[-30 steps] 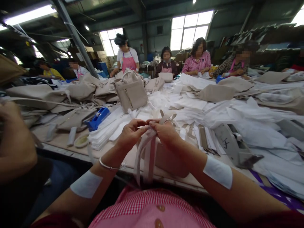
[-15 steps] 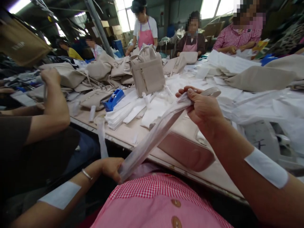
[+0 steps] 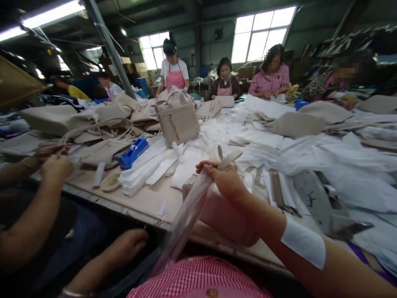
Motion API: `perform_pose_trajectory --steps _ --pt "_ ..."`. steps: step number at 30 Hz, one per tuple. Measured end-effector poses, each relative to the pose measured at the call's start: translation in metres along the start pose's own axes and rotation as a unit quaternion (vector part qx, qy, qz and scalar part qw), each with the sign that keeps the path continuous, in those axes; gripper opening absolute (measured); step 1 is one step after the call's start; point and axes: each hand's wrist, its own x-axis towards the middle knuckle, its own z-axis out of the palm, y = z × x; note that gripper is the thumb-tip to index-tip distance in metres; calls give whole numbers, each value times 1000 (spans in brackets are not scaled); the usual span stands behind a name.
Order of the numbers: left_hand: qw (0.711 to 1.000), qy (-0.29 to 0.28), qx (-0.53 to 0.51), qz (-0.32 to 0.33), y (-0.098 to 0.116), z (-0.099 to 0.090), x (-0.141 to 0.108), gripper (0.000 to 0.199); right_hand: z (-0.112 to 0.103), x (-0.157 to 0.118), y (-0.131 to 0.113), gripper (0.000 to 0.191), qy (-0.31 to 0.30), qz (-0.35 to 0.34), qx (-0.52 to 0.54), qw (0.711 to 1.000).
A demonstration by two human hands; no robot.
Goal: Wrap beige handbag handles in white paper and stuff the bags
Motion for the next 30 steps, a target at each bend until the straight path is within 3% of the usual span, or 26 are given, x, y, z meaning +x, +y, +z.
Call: perform_pose_trajectory --steps 3,6,9,13,16,19,23,27,30 --pt "994 -25 -78 78 63 -4 51 22 3 -2 0 21 7 -3 -28 1000" --pt "978 -35 -139 150 130 4 98 33 6 -2 3 23 -1 -7 -57 998" --pt "955 -126 -229 139 166 26 127 36 2 -1 5 29 -16 -4 -50 999" --pt "942 -124 -304 71 166 51 138 33 -15 -1 -4 38 -55 57 14 997" --pt "944 -106 -306 58 156 56 135 28 -32 7 -20 48 -93 152 118 977" --pt "954 -104 -276 52 154 55 132 27 -43 28 -30 52 -87 200 151 964" --pt "965 -99 -240 36 162 52 135 31 -44 50 -23 48 -38 151 85 984" --pt "973 -66 -220 20 172 46 148 33 -39 43 -7 47 -40 93 -36 994" --pt "977 -55 -204 29 173 40 155 34 -40 36 -3 50 -34 86 -48 995"
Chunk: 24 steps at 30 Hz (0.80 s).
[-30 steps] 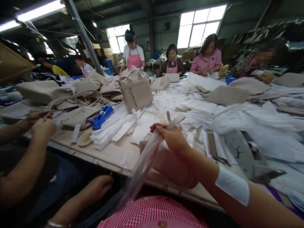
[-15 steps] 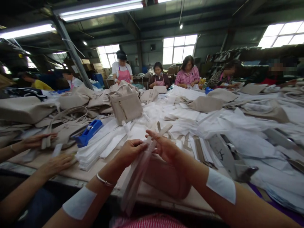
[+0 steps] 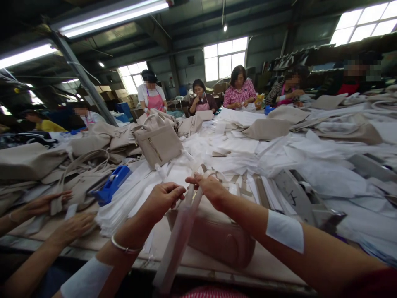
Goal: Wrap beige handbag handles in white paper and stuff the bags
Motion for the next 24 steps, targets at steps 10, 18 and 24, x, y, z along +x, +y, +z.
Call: perform_pose_trajectory --steps 10,18,24 --pt "958 21 246 148 -16 -6 -40 23 -7 4 4 45 10 17 35 999" --pt "965 23 243 100 -19 8 -29 24 -10 6 7 47 1 -13 36 999" --pt "976 18 195 95 -12 10 -32 18 -12 3 3 46 11 -2 25 1000"
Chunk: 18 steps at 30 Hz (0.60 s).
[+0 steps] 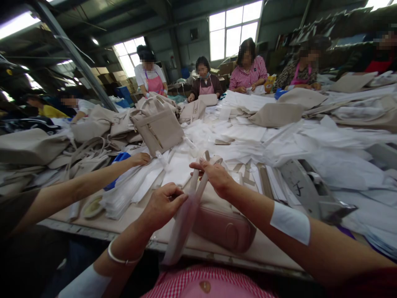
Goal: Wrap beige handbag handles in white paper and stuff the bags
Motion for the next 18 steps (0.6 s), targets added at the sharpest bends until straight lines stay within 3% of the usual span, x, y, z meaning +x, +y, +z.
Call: perform_pose_trajectory --steps 7,13,18 --pt "998 2 -30 -56 14 -7 14 23 2 1 -8 49 -21 -10 0 1000" --pt "999 18 -18 -31 26 -15 45 25 0 7 -16 57 -41 -30 -16 999" --pt "998 20 -49 -36 29 -9 70 28 9 7 -14 56 -34 -30 -48 998"
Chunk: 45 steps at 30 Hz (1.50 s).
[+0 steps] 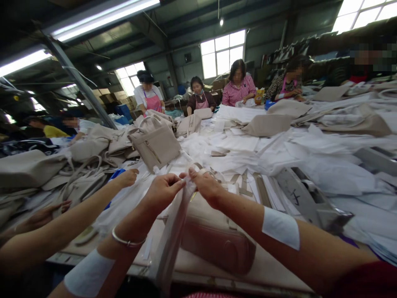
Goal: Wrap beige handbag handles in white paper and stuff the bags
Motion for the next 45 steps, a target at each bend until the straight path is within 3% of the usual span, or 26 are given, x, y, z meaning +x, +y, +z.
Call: perform_pose_trajectory --steps 3,6,7,9,10,12,14,16,20,22,24,28,31,34,36,38,40,41,43,45 --pt "1000 -11 -3 -8 -9 6 12 28 -2 -4 3 57 -59 57 45 996" --pt "999 -10 14 -39 -22 7 18 28 -24 -8 4 53 -123 107 30 986" --pt "999 -9 16 -46 -26 7 19 28 -35 -8 4 50 -107 100 -33 989" --pt "998 -10 18 -55 -31 6 22 29 -57 -6 2 39 -12 17 -216 976" --pt "998 -11 19 -58 -32 6 24 29 -67 -4 1 36 43 -52 -313 947" --pt "998 -16 18 -64 -32 8 27 29 -80 4 -2 42 110 -192 -469 855" --pt "997 -22 18 -71 -30 10 30 28 -85 15 -5 42 99 -280 -572 765" --pt "996 -24 16 -79 -28 11 33 28 -84 25 -8 23 78 -323 -640 693" --pt "996 -24 -11 -89 -23 14 40 28 -72 29 -7 21 35 -413 -698 584" --pt "996 -23 -20 -81 -22 17 45 27 -67 25 -1 21 -4 -456 -694 557" --pt "997 -28 -21 -72 -21 21 50 27 -68 22 5 21 -30 -475 -664 576" --pt "995 -47 -34 -83 -21 28 58 27 -86 29 13 21 8 -418 -606 677" --pt "994 -45 -45 -93 -22 31 62 27 -95 37 17 14 10 -345 -650 677" --pt "994 -38 -43 -91 -23 34 65 27 -93 38 22 25 -26 -347 -650 676" --pt "994 -42 -43 -91 -23 35 67 27 -93 38 22 26 -72 -368 -588 717" --pt "993 -50 -39 -95 -23 36 69 27 -98 44 19 23 -103 -344 -481 800" --pt "993 -54 -32 -103 -23 37 71 27 -108 57 12 23 -34 -219 -352 909" --pt "992 -54 -28 -107 -22 37 72 27 -112 67 9 26 22 -132 -294 947" --pt "992 -55 -25 -111 -22 38 74 27 -118 87 5 34 107 30 -212 971" --pt "992 -54 -24 -110 -21 39 75 27 -117 105 5 38 100 120 -173 972"
